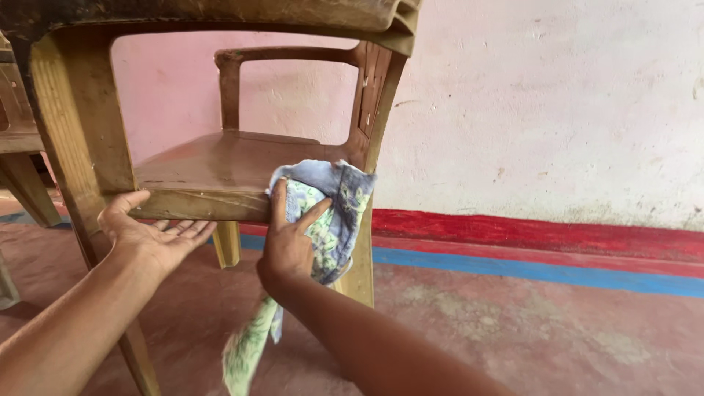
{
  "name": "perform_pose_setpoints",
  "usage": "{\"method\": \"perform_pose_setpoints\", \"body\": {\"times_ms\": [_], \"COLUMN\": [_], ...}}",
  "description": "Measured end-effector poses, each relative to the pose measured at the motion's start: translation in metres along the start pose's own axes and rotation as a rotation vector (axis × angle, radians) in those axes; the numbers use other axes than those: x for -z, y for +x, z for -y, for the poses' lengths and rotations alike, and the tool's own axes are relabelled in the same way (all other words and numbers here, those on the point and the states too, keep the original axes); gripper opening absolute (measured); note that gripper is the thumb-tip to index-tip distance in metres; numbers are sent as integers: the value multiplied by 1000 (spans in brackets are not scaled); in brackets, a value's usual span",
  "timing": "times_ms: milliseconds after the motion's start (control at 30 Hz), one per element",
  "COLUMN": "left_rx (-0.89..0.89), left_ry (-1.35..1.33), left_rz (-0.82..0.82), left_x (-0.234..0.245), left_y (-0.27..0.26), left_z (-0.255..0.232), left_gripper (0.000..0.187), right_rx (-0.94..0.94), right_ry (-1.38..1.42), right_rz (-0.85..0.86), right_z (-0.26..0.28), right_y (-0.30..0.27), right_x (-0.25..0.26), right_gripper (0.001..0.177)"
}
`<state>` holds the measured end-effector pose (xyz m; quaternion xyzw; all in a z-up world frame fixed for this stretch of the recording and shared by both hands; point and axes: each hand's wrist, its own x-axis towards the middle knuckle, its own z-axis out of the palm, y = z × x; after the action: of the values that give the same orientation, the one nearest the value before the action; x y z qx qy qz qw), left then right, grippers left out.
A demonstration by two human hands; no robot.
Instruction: The person wipes the surfaces of several plastic chairs using a cloth. They clean the seat, backrest, and armrests of each chair in sequence, moving from one chair to the next.
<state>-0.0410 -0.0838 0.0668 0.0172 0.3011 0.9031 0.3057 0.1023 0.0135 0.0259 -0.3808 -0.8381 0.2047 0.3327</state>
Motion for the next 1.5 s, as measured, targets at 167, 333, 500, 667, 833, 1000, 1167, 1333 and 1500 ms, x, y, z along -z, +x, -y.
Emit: {"method": "perform_pose_setpoints", "body": {"times_ms": [167, 333, 500, 667, 833, 1000, 1167, 1333, 1500], "left_rx": [-11, 9, -3, -2, 0, 450, 592, 14, -595], "left_ry": [27, 14, 5, 55, 160, 881, 1320, 1507, 1914], "left_rz": [42, 42, 102, 173, 254, 315, 259, 110, 10], "left_x": [18, 21, 34, 43, 47, 50, 39, 20, 7], "left_y": [-13, -21, -31, -29, -21, -42, -80, -120, -116], "left_z": [-12, -16, -24, -16, -7, -33, -77, -126, -139], "left_gripper": [93, 88, 83, 69, 45, 56, 53, 43, 80], "right_rx": [55, 230, 950, 523, 500, 45, 152, 354, 437], "right_ry": [-97, -80, 102, 102, 180, 128, 218, 620, 1278], "right_rz": [128, 192, -116, 244, 273, 177, -253, 12, 470], "right_z": [-10, -26, -41, -56, -46, -20, 24, 81, 154], "right_y": [-2, 18, 53, 102, 113, 75, 63, 51, 20], "right_x": [-6, -18, -52, -72, -59, -27, -2, 21, 42], "right_gripper": [127, 127, 122, 116, 118, 104, 73, 85, 64]}}
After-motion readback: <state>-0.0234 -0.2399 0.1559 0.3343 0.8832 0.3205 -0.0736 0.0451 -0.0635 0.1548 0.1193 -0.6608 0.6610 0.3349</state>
